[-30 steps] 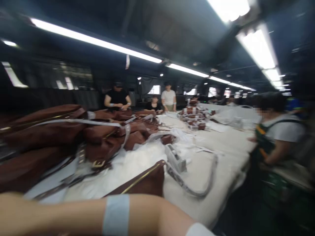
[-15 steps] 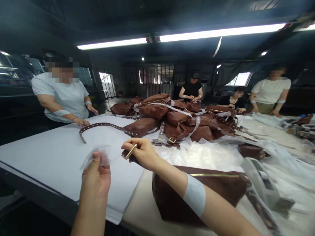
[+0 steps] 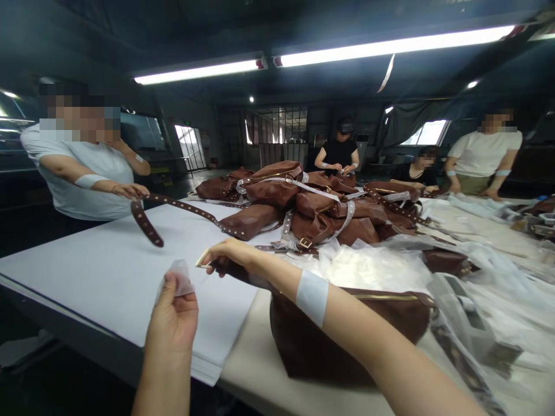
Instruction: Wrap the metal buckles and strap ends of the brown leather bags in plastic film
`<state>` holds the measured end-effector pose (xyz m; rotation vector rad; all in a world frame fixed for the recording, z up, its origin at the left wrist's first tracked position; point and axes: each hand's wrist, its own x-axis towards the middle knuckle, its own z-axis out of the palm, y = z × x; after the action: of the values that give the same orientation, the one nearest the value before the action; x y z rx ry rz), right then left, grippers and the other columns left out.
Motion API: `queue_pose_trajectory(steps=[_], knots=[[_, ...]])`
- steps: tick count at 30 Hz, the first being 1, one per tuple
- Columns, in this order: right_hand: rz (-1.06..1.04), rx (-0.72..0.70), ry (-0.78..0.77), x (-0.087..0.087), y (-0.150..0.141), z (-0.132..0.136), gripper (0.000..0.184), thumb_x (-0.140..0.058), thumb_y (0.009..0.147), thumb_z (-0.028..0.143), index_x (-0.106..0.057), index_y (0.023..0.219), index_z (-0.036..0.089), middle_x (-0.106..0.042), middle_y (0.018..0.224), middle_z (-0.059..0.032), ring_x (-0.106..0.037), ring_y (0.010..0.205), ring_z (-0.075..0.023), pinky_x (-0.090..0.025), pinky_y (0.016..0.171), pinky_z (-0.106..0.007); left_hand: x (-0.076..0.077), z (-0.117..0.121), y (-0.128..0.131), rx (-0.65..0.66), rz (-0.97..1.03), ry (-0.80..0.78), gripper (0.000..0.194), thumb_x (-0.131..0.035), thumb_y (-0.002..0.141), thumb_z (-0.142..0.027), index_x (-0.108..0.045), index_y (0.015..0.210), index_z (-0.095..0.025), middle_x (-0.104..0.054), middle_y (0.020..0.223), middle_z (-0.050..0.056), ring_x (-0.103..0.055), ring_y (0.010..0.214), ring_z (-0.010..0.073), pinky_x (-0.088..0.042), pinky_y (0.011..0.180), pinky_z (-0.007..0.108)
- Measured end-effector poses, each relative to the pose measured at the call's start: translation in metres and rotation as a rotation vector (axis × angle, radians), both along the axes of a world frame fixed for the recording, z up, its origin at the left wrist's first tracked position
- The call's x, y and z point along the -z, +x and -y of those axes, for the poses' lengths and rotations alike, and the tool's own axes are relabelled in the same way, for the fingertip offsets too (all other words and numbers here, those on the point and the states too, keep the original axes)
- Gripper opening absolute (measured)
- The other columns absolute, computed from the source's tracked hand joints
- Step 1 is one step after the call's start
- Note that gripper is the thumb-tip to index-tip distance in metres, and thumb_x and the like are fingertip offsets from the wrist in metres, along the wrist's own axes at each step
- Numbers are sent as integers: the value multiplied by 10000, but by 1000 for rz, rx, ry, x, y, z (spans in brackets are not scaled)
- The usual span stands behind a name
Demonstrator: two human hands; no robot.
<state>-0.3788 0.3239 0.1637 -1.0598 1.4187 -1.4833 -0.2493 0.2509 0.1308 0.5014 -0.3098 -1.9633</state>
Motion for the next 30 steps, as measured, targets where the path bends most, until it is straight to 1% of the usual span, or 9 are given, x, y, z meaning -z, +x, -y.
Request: queue_pose_trajectory(steps=[2, 4, 6, 9, 11, 16, 21, 26, 30], knots=[[61, -23, -49, 2, -1, 2, 261, -579, 895, 275, -729, 762, 109, -688, 636, -64, -596, 550, -144, -477, 532, -238, 4, 0, 1, 2, 16, 4, 194, -578, 947, 7, -675, 834, -117, -725, 827, -25, -685, 662, 41, -605, 601, 102], [141, 71, -180, 7, 1, -1, 282, -635, 905, 332, -734, 789, 95, -666, 609, -49, -556, 519, -113, -436, 514, -219, 6, 1, 0, 1, 27, -1, 187, -587, 938, 17, -671, 832, -112, -723, 819, -22, -687, 666, 42, -608, 618, 102], [210, 182, -303, 11, 4, -5, 249, -748, 841, 341, -741, 895, 98, -656, 589, -22, -521, 490, -90, -393, 498, -207, 8, 2, -1, 0, 21, -19, 181, -591, 932, 23, -672, 836, -108, -723, 818, -16, -690, 676, 47, -611, 634, 107], [265, 245, -416, 15, 11, -9, 486, -888, 693, 412, -730, 1051, 123, -689, 637, -11, -539, 498, -91, -386, 493, -210, 10, 5, -3, 3, 19, -41, 166, -610, 916, 27, -680, 849, -107, -726, 833, -8, -692, 677, 59, -612, 632, 120], [253, 265, -453, 16, 14, -9, 557, -913, 636, 480, -728, 1024, 126, -707, 661, -18, -565, 514, -95, -413, 508, -215, 12, 7, -6, 5, 23, -62, 150, -635, 901, 22, -690, 861, -110, -730, 855, 0, -694, 683, 66, -610, 633, 124], [149, 305, -501, 19, 21, -9, 496, -900, 630, 533, -706, 840, 127, -718, 685, -40, -644, 608, -123, -492, 605, -236, 12, 11, -9, -11, 42, -95, 146, -667, 872, 24, -693, 859, -119, -724, 877, 4, -694, 712, 73, -607, 663, 131], [-11, 358, -520, 22, 27, -8, 380, -822, 730, 478, -714, 823, 126, -704, 671, -42, -640, 581, -133, -504, 579, -244, 5, 9, -11, -20, 60, -133, 166, -632, 890, 34, -693, 855, -116, -719, 879, 4, -695, 731, 76, -609, 654, 139], [-205, 490, -494, 32, 30, -2, 344, -765, 788, 356, -675, 1068, 178, -654, 601, 35, -668, 582, -153, -510, 599, -247, 12, 10, -14, -63, 107, -259, 135, -710, 816, 19, -711, 824, -116, -726, 820, 10, -691, 700, 93, -608, 661, 152], [-374, 509, -415, 38, 30, -2, 342, -744, 819, 336, -627, 1116, 214, -674, 651, 37, -685, 641, -164, -512, 660, -260, 21, 7, -15, -16, 170, -423, 227, -844, 705, -68, -747, 902, -125, -752, 828, 24, -709, 706, 114, -596, 669, 148]])
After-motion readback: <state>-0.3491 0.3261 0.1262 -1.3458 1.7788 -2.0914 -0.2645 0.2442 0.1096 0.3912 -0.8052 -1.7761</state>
